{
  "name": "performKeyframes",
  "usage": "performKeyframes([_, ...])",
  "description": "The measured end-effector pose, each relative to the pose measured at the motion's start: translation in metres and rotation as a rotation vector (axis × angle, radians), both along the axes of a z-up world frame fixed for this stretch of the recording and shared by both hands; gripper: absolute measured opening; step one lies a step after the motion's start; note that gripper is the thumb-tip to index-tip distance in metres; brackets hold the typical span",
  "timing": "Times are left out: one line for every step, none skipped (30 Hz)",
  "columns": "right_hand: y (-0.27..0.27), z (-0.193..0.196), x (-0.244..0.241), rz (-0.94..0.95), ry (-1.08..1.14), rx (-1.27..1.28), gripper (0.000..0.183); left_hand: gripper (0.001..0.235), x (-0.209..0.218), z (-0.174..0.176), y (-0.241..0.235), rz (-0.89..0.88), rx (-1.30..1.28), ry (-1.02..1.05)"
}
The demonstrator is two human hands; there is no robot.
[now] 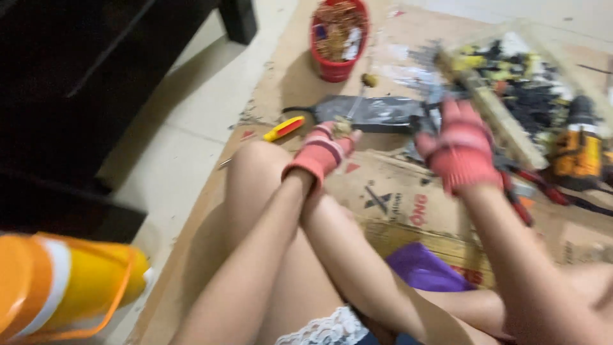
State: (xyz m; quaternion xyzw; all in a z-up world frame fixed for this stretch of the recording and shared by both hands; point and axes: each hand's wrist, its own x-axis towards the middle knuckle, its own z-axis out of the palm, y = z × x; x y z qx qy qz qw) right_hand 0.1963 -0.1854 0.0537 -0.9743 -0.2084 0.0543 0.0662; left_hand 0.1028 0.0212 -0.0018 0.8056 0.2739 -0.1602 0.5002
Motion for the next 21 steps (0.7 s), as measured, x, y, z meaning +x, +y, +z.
performKeyframes([-0.029,-0.007,-0.018,-0.144,-0.017,-0.061,0.062,0.079,0.029,-0.044,0.012,0.019,0.141,0.01])
performKeyframes([-0.057,-0.014,-0.037,-0.289,-0.034,-0.12,0.064,0.079,0.064,-0.079,0.023,0.039,0.283,0.015])
performKeyframes([-0.077,-0.018,-0.055,-0.329,-0.038,-0.128,0.064,0.079,0.074,-0.089,0.017,0.0,0.275,0.004])
performKeyframes([-0.095,-0.024,-0.073,-0.436,0.016,-0.242,0.067,0.074,0.085,-0.1,0.011,0.027,0.315,0.028])
performKeyframes([-0.109,-0.028,-0.09,-0.535,0.07,-0.352,0.071,0.068,0.096,-0.109,0.009,0.065,0.356,0.049])
performKeyframes([-0.122,-0.03,-0.09,-0.568,0.066,-0.356,0.071,0.068,0.09,-0.101,-0.006,0.035,0.35,0.037])
performKeyframes([-0.133,-0.031,-0.089,-0.605,0.127,-0.302,0.069,0.065,0.082,-0.092,-0.015,0.039,0.393,0.05])
performKeyframes([-0.144,-0.032,-0.089,-0.64,0.187,-0.247,0.067,0.062,0.074,-0.082,-0.024,0.045,0.437,0.062])
performKeyframes([-0.152,-0.037,-0.086,-0.651,0.184,-0.243,0.067,0.062,0.077,-0.084,-0.019,0.035,0.438,0.054])
performKeyframes([-0.16,-0.042,-0.083,-0.682,0.276,-0.157,0.064,0.064,0.079,-0.086,-0.012,-0.002,0.441,0.057])
performKeyframes([-0.164,-0.048,-0.08,-0.7,0.37,-0.066,0.061,0.067,0.08,-0.088,-0.001,-0.03,0.449,0.064])
performKeyframes([-0.166,-0.051,-0.079,-0.701,0.369,-0.059,0.061,0.067,0.077,-0.08,-0.004,-0.031,0.455,0.061])
performKeyframes([-0.167,-0.055,-0.077,-0.708,0.464,0.028,0.059,0.069,0.072,-0.073,-0.005,-0.025,0.456,0.069])
performKeyframes([-0.167,-0.059,-0.075,-0.713,0.559,0.116,0.057,0.072,0.067,-0.065,-0.005,-0.018,0.457,0.078])
performKeyframes([-0.153,-0.036,-0.08,-0.708,0.558,0.116,0.057,0.072,0.067,-0.068,-0.004,-0.014,0.458,0.077])
performKeyframes([-0.14,-0.013,-0.084,-0.747,0.615,0.453,0.048,0.068,0.068,-0.07,-0.004,-0.032,0.459,0.056])
performKeyframes([-0.129,0.009,-0.09,-0.778,0.659,0.8,0.039,0.065,0.069,-0.073,-0.005,-0.056,0.461,0.035])
performKeyframes([-0.127,0.002,-0.087,-0.779,0.659,0.801,0.039,0.065,0.073,-0.082,-0.006,-0.057,0.462,0.035])
performKeyframes([-0.123,-0.004,-0.084,-0.598,0.55,1.12,0.019,0.063,0.078,-0.09,-0.004,-0.079,0.477,0.036])
performKeyframes([-0.119,-0.01,-0.082,-0.399,0.425,1.422,0.014,0.062,0.082,-0.098,-0.003,-0.101,0.493,0.038])
performKeyframes([-0.109,0.004,-0.076,-0.395,0.43,1.426,0.014,0.062,0.081,-0.094,-0.004,-0.096,0.498,0.04])
